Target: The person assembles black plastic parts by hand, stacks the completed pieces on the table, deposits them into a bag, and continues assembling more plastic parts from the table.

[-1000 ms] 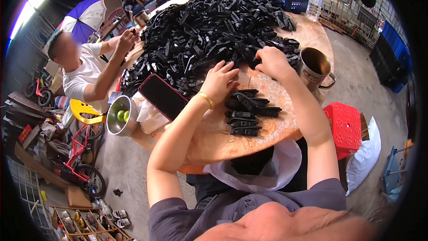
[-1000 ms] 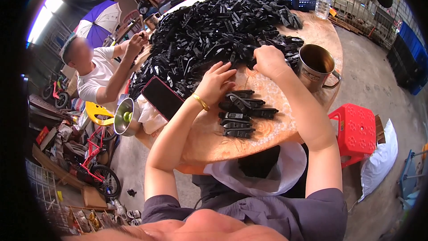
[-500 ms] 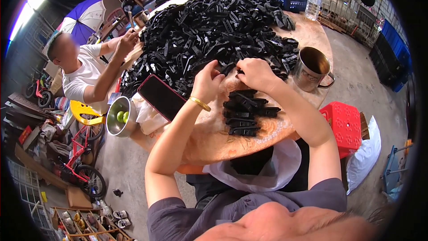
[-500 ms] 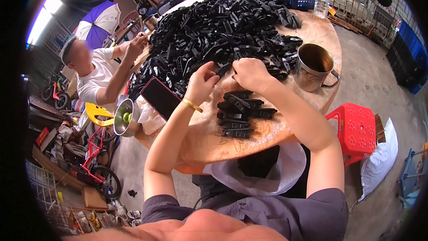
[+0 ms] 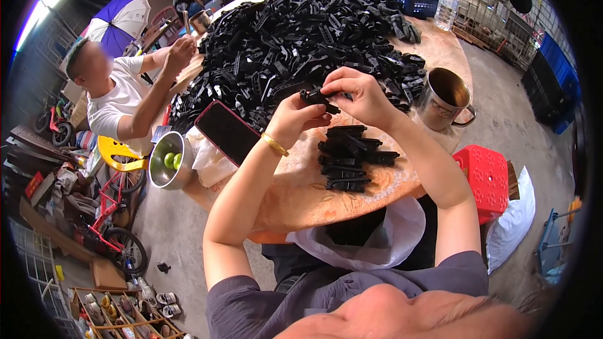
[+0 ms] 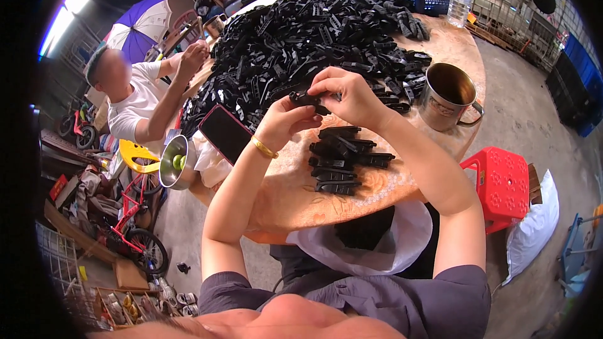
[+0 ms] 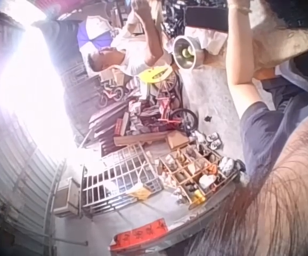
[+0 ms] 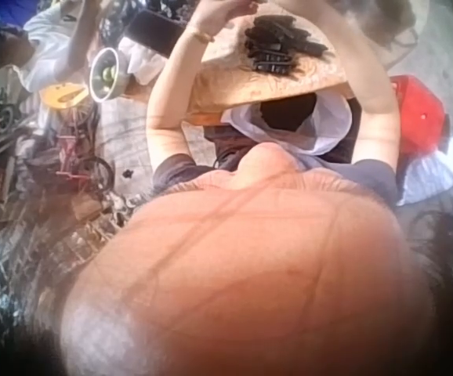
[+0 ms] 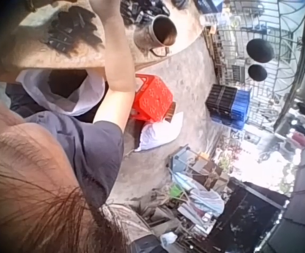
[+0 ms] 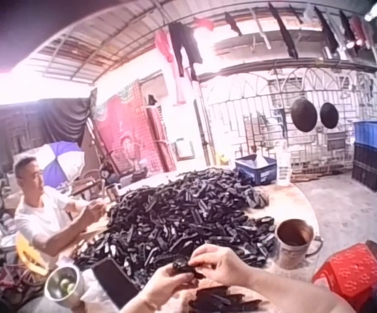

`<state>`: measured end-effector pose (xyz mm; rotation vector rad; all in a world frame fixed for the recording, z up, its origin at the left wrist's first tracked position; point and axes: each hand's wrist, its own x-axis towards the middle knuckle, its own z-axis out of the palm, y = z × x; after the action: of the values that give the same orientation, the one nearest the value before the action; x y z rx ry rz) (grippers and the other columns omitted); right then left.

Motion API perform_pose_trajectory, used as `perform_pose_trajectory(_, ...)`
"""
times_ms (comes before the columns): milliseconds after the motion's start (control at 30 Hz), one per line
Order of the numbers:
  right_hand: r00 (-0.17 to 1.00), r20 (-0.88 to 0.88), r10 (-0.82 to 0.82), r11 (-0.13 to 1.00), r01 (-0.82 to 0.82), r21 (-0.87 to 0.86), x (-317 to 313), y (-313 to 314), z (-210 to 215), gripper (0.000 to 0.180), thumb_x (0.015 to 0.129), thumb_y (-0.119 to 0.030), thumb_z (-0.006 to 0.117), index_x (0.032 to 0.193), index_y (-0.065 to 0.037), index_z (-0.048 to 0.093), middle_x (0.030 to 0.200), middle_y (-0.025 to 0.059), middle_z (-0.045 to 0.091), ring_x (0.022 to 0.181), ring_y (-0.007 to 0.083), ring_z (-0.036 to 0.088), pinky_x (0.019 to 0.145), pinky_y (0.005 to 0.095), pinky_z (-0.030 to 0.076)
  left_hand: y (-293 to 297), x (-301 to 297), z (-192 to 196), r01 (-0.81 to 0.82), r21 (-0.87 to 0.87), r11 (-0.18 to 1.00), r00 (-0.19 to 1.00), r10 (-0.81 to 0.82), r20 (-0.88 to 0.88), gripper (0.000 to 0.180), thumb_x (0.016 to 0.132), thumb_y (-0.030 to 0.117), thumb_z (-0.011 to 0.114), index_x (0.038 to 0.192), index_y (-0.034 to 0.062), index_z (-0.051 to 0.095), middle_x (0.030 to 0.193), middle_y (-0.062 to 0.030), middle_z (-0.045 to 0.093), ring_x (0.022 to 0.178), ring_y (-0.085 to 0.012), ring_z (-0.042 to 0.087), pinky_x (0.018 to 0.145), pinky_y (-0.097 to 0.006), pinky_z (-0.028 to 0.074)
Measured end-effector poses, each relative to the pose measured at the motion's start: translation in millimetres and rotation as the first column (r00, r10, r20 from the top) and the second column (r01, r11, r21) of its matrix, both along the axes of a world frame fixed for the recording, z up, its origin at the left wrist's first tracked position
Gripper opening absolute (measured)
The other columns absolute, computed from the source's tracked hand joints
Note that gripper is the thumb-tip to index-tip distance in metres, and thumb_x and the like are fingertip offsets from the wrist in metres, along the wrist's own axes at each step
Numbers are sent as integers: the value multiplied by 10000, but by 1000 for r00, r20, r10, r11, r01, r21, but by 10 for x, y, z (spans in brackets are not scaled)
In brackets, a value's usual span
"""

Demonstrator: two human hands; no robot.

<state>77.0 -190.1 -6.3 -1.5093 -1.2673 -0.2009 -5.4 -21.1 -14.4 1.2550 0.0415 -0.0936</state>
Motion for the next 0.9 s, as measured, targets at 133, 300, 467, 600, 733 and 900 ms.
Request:
perform_pose_trajectory(133,999,-37,22,998,-24,-57,-19,-28,20,185,683,90,591,837,1,644,891,69,588,811,169,587,711,245,482,34,-13,26,-10,46,999,1000,11,-11,203,806,-4,579,995,-47,518,910,-126,605,794,-214,633,744,-318,546)
perform_pose_trajectory(300,997,22,74,994,-72,-85,-6,-10,-20,135,683,62,612,800,3,644,898,78,596,819,190,593,724,258,487,27,-34,99,19,-96,995,1000,-17,22,288,833,22,563,1091,-89,499,973,-156,602,856,-207,626,793,-275,526)
perform_pose_trajectory(467,994,-59,91,995,-93,-34,21,9,-60,209,720,-9,641,928,-6,622,909,75,601,834,168,589,751,262,479,29,-46,106,17,26,1000,1000,-17,22,303,843,60,575,1107,-75,518,1002,-145,596,902,-172,606,803,-245,512)
perform_pose_trajectory(600,823,-552,132,980,-193,-53,51,-15,-72,357,742,-95,678,1060,25,567,966,86,613,879,131,576,795,268,467,-20,-45,120,-78,234,969,974,24,223,346,822,33,592,1147,-54,516,1005,-102,608,862,-103,580,779,-220,493)
perform_pose_trajectory(733,821,-564,91,959,-226,-173,73,-106,9,336,725,-75,697,1013,59,590,915,102,641,820,129,594,759,259,485,-67,-38,88,-187,571,799,943,-18,333,389,779,-9,610,1156,-44,520,1016,-70,615,856,-82,566,756,-213,474)
perform_pose_trajectory(900,981,-192,-18,972,-27,-232,-24,-110,74,285,748,-103,695,973,41,595,834,98,653,766,117,605,713,256,492,-76,-71,124,-238,464,853,928,60,366,394,771,-22,621,1153,-43,523,1007,-72,616,848,-88,571,747,-222,482)
